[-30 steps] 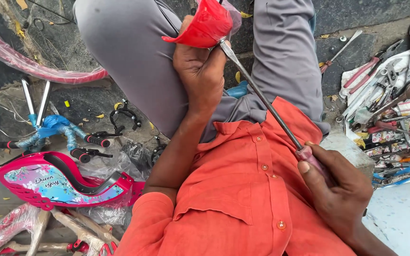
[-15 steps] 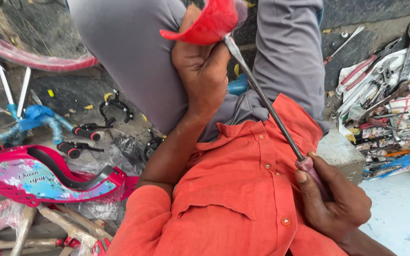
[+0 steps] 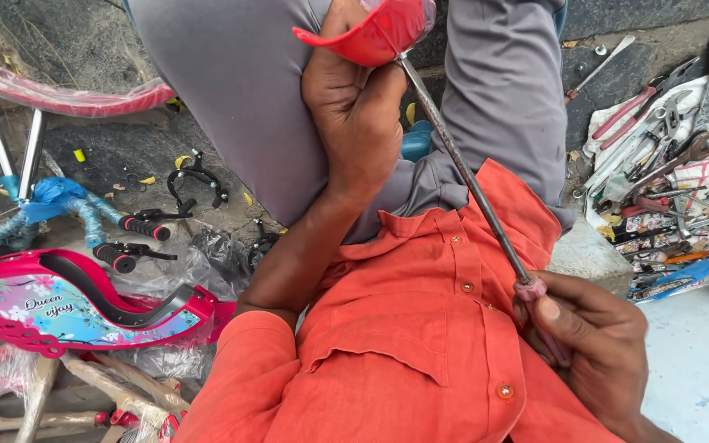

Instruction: The recorder is unwrapping various bicycle parts from plastic packaging using tools and hands.

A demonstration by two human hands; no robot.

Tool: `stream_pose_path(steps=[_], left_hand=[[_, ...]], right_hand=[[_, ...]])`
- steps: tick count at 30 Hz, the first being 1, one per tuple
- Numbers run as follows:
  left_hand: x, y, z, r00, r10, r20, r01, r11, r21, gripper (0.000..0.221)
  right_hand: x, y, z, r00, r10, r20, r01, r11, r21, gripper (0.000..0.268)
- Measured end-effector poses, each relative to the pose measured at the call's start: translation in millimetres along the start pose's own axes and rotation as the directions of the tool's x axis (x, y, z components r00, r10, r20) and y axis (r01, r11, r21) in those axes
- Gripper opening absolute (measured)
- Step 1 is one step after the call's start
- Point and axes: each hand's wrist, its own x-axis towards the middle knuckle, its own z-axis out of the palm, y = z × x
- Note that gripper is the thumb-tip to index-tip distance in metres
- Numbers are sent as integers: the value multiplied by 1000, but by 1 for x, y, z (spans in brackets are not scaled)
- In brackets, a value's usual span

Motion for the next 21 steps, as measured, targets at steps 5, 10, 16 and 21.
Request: stream_pose_path(steps=[5, 10, 16, 21], left_hand=[[-8, -13, -14, 999, -8, -38, 7, 1000, -30, 34], [-21, -5, -18, 999, -32, -18, 35, 987, 155, 28], [-36, 29, -10, 951, 167, 259, -277, 829, 485, 28], [-46, 49, 18, 797, 262, 545, -523, 751, 403, 21]], right_hand=[[49, 25, -25, 888, 304, 346, -415, 853, 317, 33], [103, 14, -52, 931, -351, 100, 356, 934, -37, 31], [250, 99, -92, 963, -202, -179, 167, 967, -191, 36], [236, 4, 1, 821, -547, 162, 570, 801, -184, 43]])
